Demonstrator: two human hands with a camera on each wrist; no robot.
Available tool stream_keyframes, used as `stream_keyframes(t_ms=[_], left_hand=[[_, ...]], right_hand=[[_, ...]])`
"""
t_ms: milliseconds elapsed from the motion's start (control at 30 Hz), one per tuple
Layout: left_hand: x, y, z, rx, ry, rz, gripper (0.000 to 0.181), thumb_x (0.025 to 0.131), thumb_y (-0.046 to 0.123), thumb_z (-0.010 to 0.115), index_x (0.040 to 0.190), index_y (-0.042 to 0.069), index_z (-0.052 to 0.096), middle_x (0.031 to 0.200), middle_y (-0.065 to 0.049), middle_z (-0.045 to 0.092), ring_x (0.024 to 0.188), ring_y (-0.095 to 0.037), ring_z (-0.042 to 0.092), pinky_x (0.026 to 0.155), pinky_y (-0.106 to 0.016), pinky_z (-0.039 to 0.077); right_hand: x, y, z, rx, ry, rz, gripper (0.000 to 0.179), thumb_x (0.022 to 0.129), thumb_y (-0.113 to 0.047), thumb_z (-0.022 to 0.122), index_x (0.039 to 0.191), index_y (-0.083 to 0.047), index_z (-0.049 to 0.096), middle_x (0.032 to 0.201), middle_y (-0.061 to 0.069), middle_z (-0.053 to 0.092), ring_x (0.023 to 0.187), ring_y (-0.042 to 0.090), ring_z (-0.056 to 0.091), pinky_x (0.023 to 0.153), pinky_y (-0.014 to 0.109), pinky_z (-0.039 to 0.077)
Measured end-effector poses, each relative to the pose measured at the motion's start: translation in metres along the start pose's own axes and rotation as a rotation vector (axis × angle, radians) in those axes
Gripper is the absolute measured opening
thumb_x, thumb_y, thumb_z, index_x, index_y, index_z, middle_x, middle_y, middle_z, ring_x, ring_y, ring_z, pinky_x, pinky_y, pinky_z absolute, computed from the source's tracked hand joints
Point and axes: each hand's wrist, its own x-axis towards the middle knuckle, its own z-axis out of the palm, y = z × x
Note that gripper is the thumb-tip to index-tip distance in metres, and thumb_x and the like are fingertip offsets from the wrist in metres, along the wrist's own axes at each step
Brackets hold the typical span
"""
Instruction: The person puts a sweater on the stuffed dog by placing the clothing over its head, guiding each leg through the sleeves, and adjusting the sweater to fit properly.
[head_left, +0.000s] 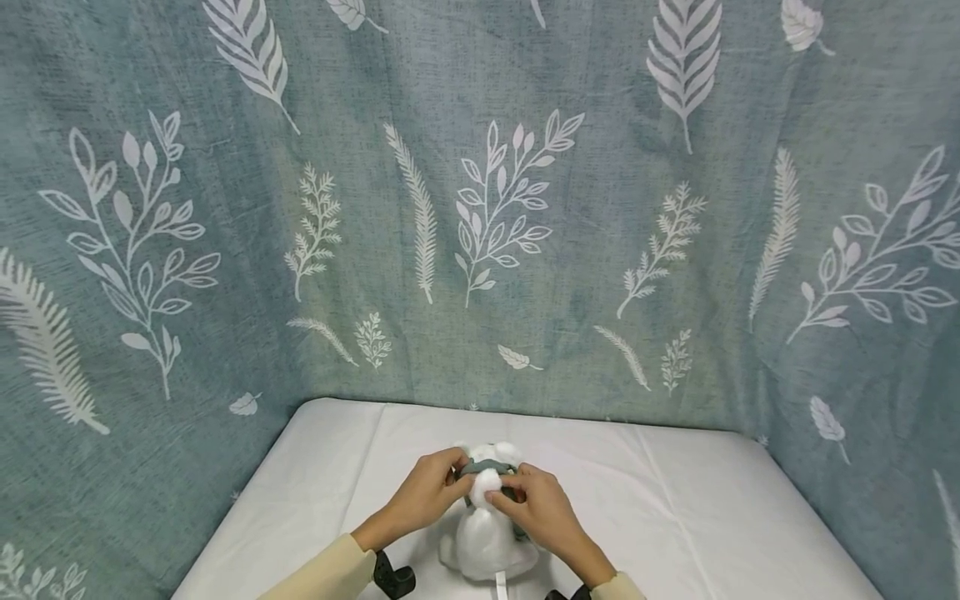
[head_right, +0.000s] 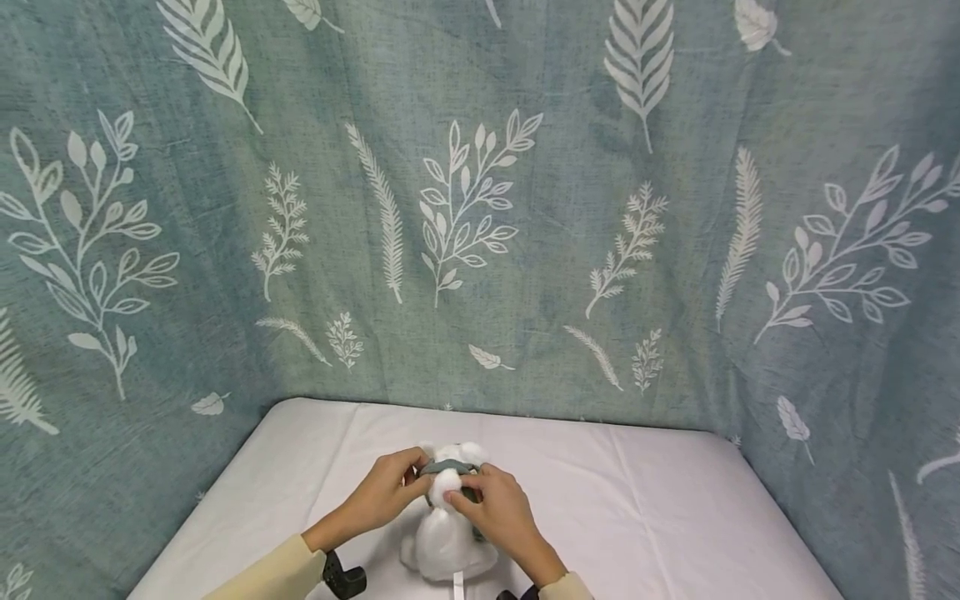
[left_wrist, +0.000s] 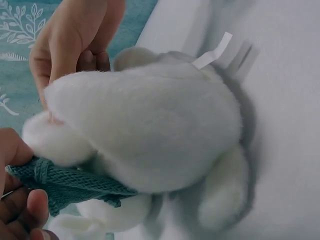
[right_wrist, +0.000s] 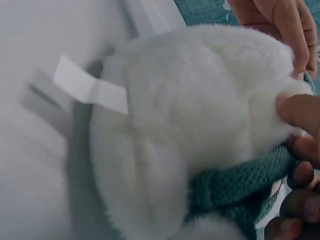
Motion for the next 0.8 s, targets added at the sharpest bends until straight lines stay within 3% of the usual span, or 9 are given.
stream_keyframes(t_ms=[100, 200, 300, 400, 533, 667, 800], left_hand=[[0.000, 0.005, -0.001, 0.019, -0.010, 0.047, 0.004, 0.102, 0.017, 0.063, 0.099, 0.016, 0.063, 0.077, 0.008, 0.053, 0.057, -0.003, 0.044, 0.052, -0.021, 0.039], [0.000, 0.009, 0.000, 0.061, -0.027, 0.102, 0.005, 0.102, 0.017, 0.064, 0.098, 0.017, 0.060, 0.079, 0.009, 0.052, 0.062, -0.002, 0.043, 0.055, -0.020, 0.039], [0.000, 0.013, 0.003, 0.110, -0.050, 0.152, 0.008, 0.102, 0.016, 0.063, 0.096, 0.019, 0.059, 0.081, 0.007, 0.052, 0.065, -0.001, 0.043, 0.058, -0.019, 0.039], [-0.001, 0.016, 0.003, 0.143, -0.076, 0.182, 0.007, 0.103, 0.020, 0.064, 0.097, 0.017, 0.061, 0.083, 0.007, 0.055, 0.067, -0.001, 0.044, 0.061, -0.019, 0.041], [-0.001, 0.014, -0.001, 0.085, -0.103, 0.154, 0.010, 0.105, 0.022, 0.062, 0.102, 0.015, 0.069, 0.086, 0.010, 0.059, 0.066, -0.001, 0.047, 0.062, -0.021, 0.045], [0.002, 0.006, -0.004, 0.030, -0.070, 0.111, 0.019, 0.105, 0.011, 0.058, 0.110, 0.016, 0.075, 0.091, 0.011, 0.064, 0.067, -0.003, 0.051, 0.062, -0.023, 0.047], [0.004, 0.001, -0.004, 0.066, -0.033, 0.094, 0.018, 0.100, 0.007, 0.065, 0.110, 0.018, 0.076, 0.088, 0.011, 0.065, 0.068, -0.002, 0.052, 0.061, -0.023, 0.047]], right_hand=[[0.002, -0.002, 0.002, -0.037, 0.044, 0.019, 0.023, 0.092, -0.041, 0.077, 0.083, -0.021, 0.077, 0.065, -0.009, 0.036, 0.055, 0.003, 0.027, 0.051, 0.020, 0.026], [0.003, -0.004, 0.004, -0.066, 0.080, 0.036, 0.033, 0.092, -0.037, 0.079, 0.066, -0.022, 0.066, 0.062, -0.010, 0.034, 0.053, 0.002, 0.027, 0.050, 0.020, 0.025], [0.004, -0.007, 0.007, -0.085, 0.101, 0.065, 0.040, 0.090, -0.030, 0.081, 0.058, -0.022, 0.058, 0.062, -0.009, 0.033, 0.053, 0.002, 0.027, 0.049, 0.020, 0.025], [0.007, -0.011, 0.010, -0.105, 0.111, 0.103, 0.032, 0.086, -0.023, 0.084, 0.061, -0.020, 0.064, 0.062, -0.008, 0.035, 0.052, 0.003, 0.028, 0.047, 0.020, 0.025], [0.009, -0.013, 0.010, -0.078, 0.109, 0.110, 0.023, 0.085, -0.021, 0.085, 0.067, -0.016, 0.070, 0.062, -0.008, 0.037, 0.053, 0.004, 0.030, 0.047, 0.020, 0.027], [0.009, -0.005, 0.008, 0.031, 0.071, 0.112, 0.017, 0.087, -0.027, 0.084, 0.078, -0.015, 0.077, 0.063, -0.008, 0.042, 0.055, 0.004, 0.034, 0.051, 0.021, 0.031], [0.006, 0.002, 0.008, 0.107, 0.018, 0.101, 0.021, 0.088, -0.031, 0.082, 0.095, -0.011, 0.081, 0.068, -0.009, 0.049, 0.059, 0.005, 0.040, 0.054, 0.021, 0.035]])
